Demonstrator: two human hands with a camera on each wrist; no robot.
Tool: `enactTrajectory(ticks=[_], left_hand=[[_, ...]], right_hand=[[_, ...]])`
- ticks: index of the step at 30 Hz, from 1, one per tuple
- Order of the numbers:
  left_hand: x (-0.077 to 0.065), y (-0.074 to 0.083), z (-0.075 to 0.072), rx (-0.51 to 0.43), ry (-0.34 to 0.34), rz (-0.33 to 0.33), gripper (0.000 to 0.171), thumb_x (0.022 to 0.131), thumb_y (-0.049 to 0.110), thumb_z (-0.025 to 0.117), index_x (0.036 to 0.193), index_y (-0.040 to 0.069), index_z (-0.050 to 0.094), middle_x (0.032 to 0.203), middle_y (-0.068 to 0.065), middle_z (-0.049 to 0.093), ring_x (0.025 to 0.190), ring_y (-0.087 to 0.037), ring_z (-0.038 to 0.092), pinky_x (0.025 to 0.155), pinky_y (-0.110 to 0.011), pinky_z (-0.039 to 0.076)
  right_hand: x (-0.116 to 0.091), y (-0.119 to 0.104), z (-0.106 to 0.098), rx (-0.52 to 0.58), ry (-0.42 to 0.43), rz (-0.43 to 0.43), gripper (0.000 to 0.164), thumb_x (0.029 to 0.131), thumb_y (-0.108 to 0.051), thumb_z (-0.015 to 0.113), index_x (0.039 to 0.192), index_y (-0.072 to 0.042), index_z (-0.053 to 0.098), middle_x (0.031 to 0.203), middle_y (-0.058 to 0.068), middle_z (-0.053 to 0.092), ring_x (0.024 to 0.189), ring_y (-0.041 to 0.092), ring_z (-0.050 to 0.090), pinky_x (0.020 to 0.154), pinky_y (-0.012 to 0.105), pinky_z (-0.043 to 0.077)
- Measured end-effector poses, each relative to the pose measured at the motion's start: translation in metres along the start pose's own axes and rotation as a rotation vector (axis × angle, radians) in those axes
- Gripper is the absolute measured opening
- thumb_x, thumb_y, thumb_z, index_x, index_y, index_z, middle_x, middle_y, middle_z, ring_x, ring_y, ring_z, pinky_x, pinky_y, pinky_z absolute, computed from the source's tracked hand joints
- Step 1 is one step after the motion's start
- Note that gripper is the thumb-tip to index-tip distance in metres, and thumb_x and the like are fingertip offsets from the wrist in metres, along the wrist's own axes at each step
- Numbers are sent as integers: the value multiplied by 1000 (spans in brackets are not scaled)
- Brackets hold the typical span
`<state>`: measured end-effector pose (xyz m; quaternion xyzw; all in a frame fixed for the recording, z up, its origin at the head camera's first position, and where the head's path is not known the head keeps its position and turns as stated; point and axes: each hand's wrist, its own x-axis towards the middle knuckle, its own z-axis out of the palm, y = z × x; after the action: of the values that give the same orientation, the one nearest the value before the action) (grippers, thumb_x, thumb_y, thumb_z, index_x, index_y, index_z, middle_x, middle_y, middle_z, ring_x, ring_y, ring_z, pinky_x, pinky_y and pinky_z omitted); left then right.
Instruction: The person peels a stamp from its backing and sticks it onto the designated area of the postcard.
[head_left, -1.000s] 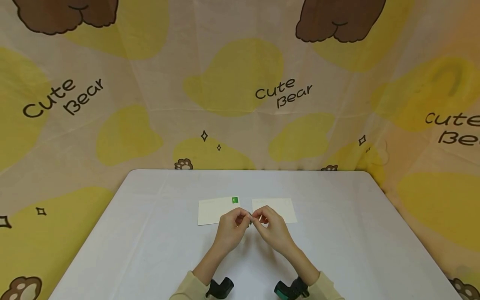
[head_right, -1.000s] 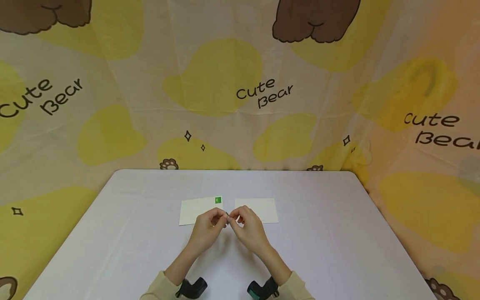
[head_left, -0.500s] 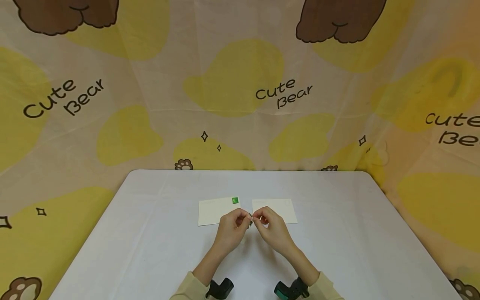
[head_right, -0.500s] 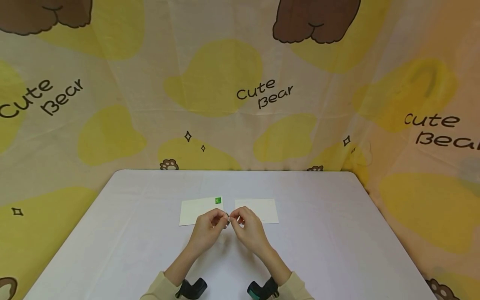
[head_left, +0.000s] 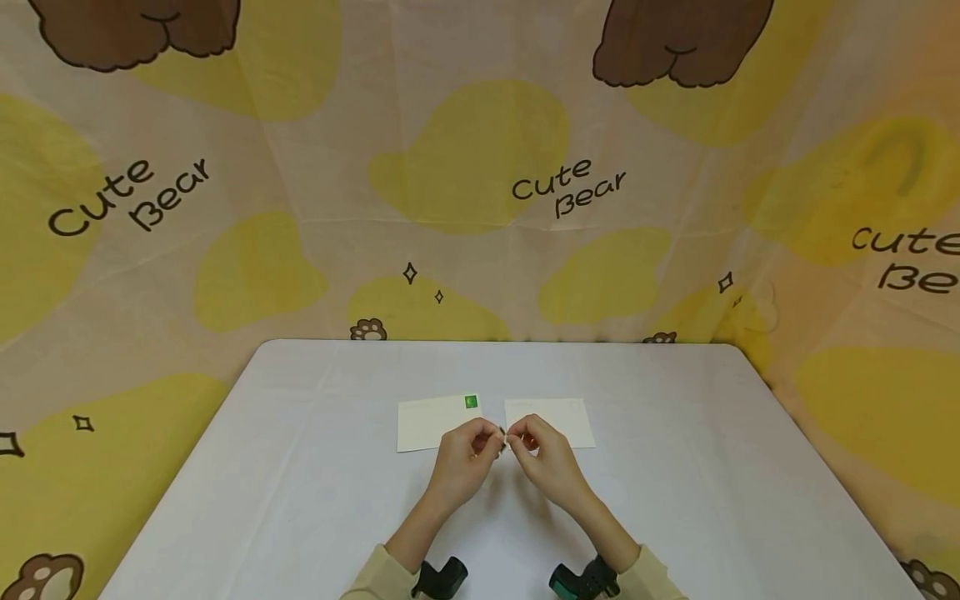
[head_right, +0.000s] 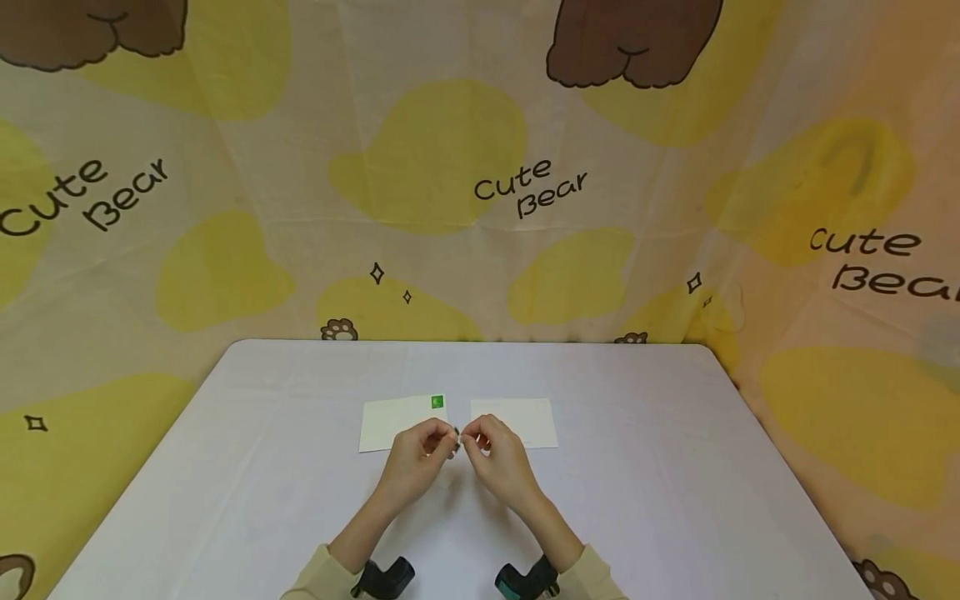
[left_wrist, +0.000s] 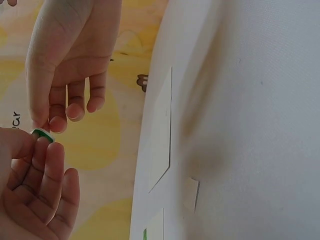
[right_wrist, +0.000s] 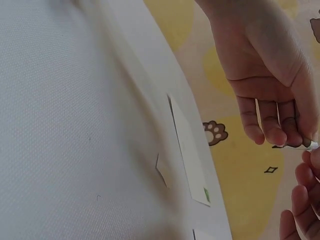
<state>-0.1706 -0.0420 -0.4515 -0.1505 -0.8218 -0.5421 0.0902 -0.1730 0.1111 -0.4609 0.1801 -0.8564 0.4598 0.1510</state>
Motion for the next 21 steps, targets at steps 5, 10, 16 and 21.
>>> enactTrajectory(ticks=[5, 10, 16, 21], left_hand=[[0, -1, 0, -9, 2, 3, 8, 86, 6, 60, 79, 8, 64, 70, -4, 65, 62, -3, 56, 56, -19, 48], [0, -2, 0, -14, 9, 8, 7, 86, 6, 61, 79, 8, 64, 70, -7, 65, 61, -3, 56, 55, -19, 49], [-1, -2, -1, 3, 16, 10, 7, 86, 5, 61, 79, 8, 64, 68, -1, 63, 61, -3, 55, 54, -19, 48], [0, -2, -2, 1, 22, 3, 8, 85, 4, 61, 79, 8, 64, 66, 2, 61, 60, -3, 54, 54, -19, 47]], right_hand=[[0, 2, 0, 3, 0, -21, 5, 84, -5, 62, 82, -9, 61, 75, -10, 51, 70, 5, 47, 65, 34, 51], [1, 3, 1, 2, 13, -30, 10, 82, -1, 61, 81, -11, 60, 75, -11, 51, 69, 4, 47, 63, 32, 51], [1, 4, 0, -4, 16, -14, 13, 81, 1, 61, 80, -12, 58, 75, -12, 50, 69, 4, 47, 63, 29, 50], [2, 5, -1, -2, 18, -4, 11, 81, 0, 61, 81, -10, 58, 75, -12, 50, 69, 4, 47, 63, 26, 49]])
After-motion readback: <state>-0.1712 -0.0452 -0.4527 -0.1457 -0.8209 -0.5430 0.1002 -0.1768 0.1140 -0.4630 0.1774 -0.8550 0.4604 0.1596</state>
